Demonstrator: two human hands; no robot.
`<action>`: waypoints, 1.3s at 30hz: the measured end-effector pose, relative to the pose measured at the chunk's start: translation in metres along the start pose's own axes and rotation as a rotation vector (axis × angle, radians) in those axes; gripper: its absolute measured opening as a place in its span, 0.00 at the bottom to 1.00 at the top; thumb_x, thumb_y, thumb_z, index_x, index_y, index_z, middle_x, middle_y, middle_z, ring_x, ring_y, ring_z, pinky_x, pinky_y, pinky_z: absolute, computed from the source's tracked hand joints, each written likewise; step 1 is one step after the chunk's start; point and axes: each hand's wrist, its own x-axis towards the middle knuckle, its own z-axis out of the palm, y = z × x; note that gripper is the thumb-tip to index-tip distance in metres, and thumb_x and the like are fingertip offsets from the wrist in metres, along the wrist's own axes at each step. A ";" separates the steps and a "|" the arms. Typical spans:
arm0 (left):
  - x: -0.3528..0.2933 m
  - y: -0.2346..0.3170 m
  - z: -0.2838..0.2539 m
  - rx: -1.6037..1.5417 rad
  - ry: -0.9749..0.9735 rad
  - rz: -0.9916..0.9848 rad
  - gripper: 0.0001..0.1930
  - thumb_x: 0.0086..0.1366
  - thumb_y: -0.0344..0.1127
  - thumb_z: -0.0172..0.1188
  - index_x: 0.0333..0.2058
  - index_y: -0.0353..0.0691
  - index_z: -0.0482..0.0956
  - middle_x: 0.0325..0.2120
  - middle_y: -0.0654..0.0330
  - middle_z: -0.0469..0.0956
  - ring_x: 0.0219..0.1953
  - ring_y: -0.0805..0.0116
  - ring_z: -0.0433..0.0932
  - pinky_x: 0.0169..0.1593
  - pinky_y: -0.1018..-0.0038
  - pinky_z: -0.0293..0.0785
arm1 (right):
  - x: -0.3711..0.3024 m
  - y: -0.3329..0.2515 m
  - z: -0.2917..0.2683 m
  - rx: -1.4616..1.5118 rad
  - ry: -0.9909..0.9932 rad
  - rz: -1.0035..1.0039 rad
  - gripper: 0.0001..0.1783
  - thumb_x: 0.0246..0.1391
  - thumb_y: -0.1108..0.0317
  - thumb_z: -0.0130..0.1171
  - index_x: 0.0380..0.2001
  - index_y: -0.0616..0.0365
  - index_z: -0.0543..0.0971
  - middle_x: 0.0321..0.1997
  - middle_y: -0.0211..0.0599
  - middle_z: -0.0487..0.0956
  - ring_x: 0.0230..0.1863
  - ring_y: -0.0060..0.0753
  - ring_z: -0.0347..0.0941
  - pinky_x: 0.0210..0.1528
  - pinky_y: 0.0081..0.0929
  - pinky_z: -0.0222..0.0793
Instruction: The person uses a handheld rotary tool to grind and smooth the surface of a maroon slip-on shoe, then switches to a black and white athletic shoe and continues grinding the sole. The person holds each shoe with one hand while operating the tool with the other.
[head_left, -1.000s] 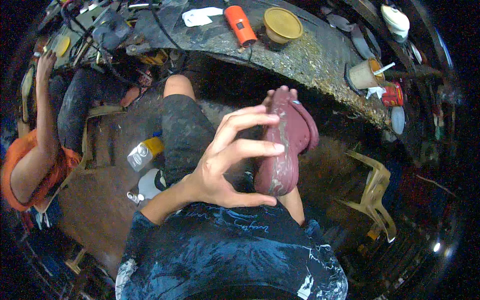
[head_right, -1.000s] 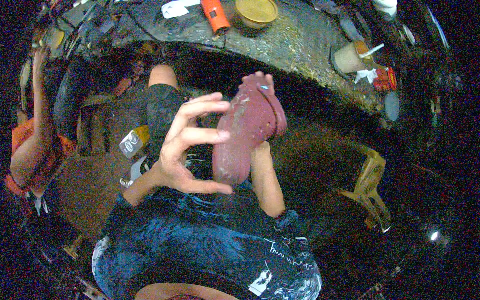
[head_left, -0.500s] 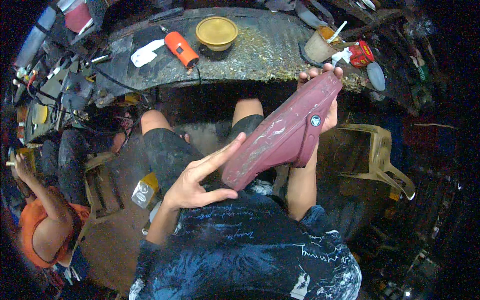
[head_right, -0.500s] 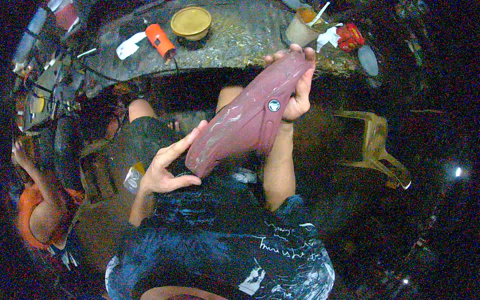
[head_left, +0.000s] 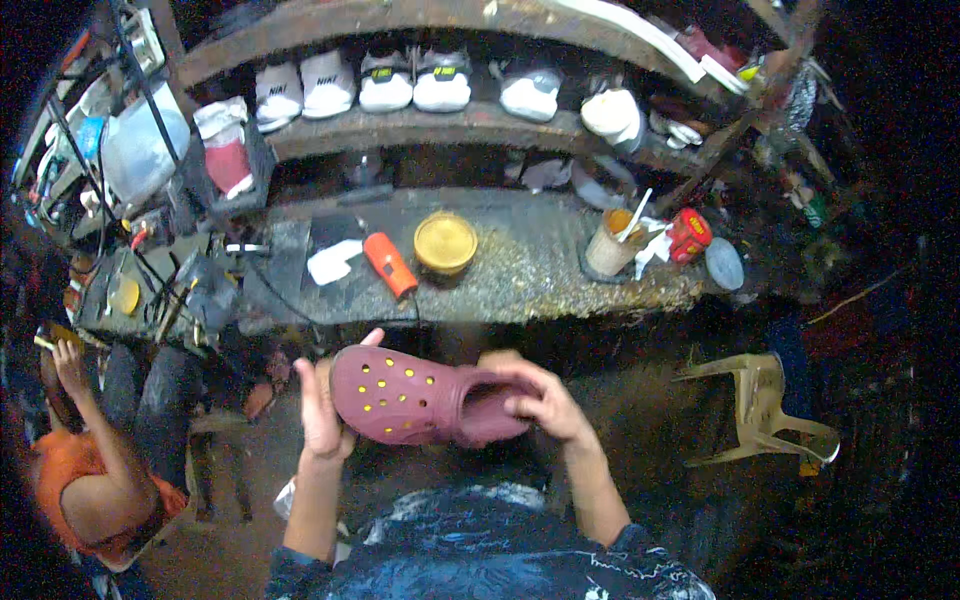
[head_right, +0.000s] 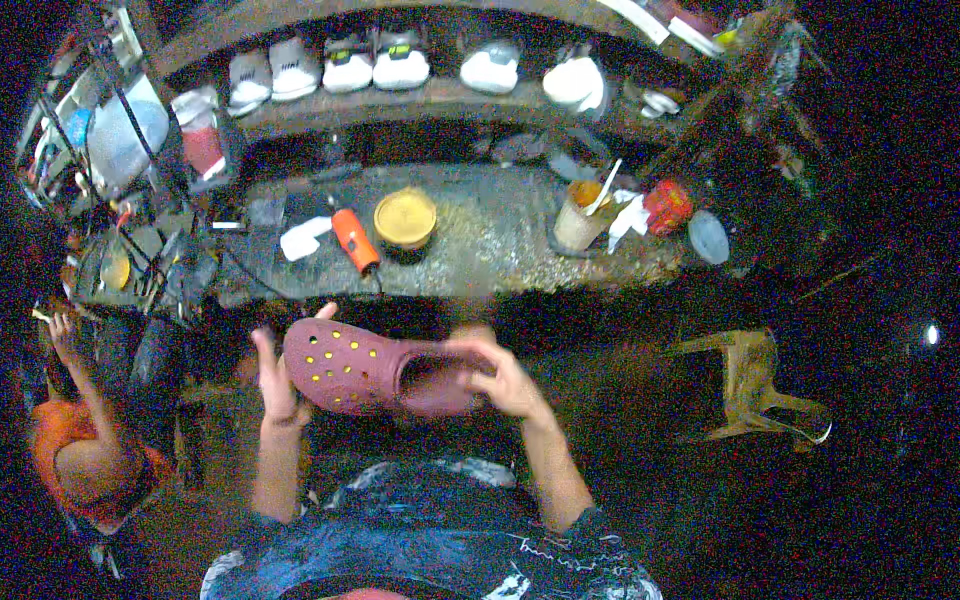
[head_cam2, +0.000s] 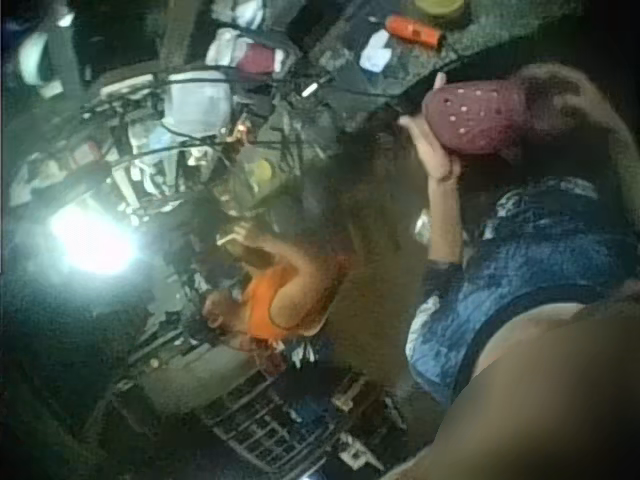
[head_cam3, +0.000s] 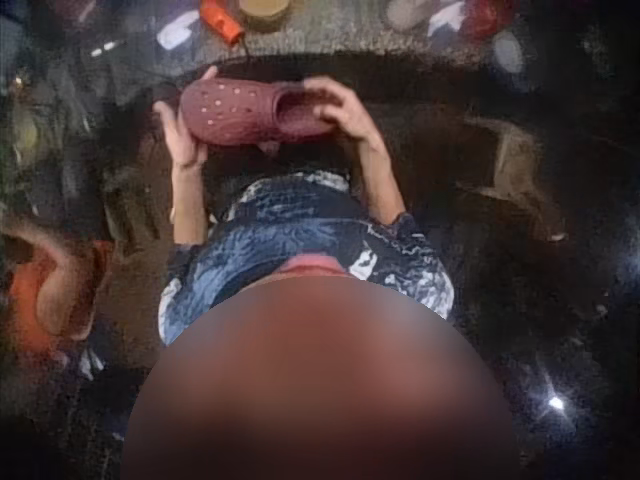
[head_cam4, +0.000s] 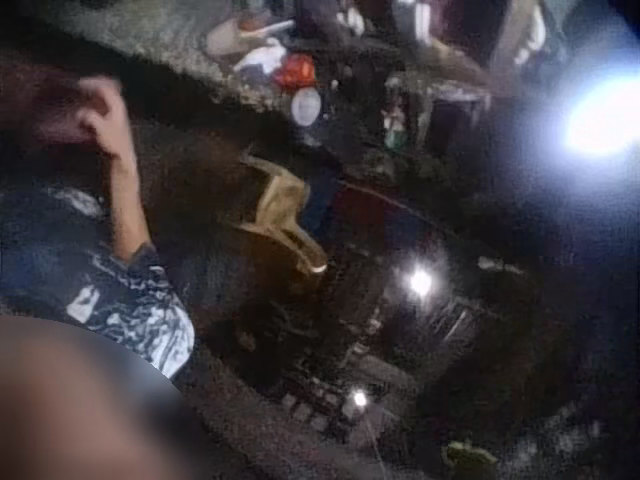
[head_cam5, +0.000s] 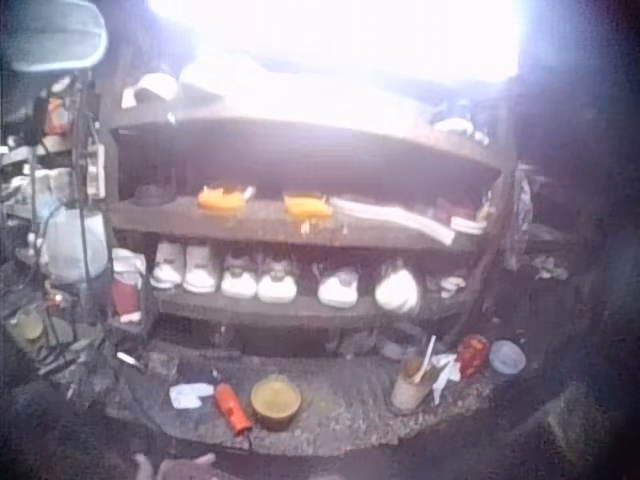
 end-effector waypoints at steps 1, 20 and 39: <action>0.004 0.001 -0.002 -0.182 0.020 0.072 0.59 0.74 0.86 0.26 0.82 0.37 0.58 0.72 0.49 0.75 0.72 0.52 0.75 0.79 0.52 0.65 | 0.000 -0.005 0.006 0.078 -0.003 0.138 0.36 0.55 0.65 0.74 0.67 0.67 0.80 0.66 0.44 0.83 0.71 0.40 0.76 0.77 0.40 0.67; 0.023 -0.265 -0.097 0.566 -0.193 -0.108 0.17 0.76 0.40 0.45 0.31 0.38 0.77 0.30 0.57 0.82 0.36 0.61 0.82 0.46 0.64 0.78 | 0.155 -0.371 -0.212 0.212 0.878 -0.750 0.18 0.71 0.68 0.63 0.56 0.71 0.81 0.62 0.56 0.82 0.56 0.57 0.85 0.44 0.59 0.95; 0.023 -0.236 -0.075 0.256 0.110 -0.388 0.25 0.83 0.57 0.59 0.31 0.44 0.74 0.22 0.70 0.66 0.26 0.73 0.70 0.42 0.68 0.77 | 0.208 -0.173 -0.148 -1.068 1.202 -0.690 0.65 0.40 0.52 0.90 0.75 0.67 0.64 0.71 0.62 0.73 0.72 0.60 0.71 0.76 0.51 0.69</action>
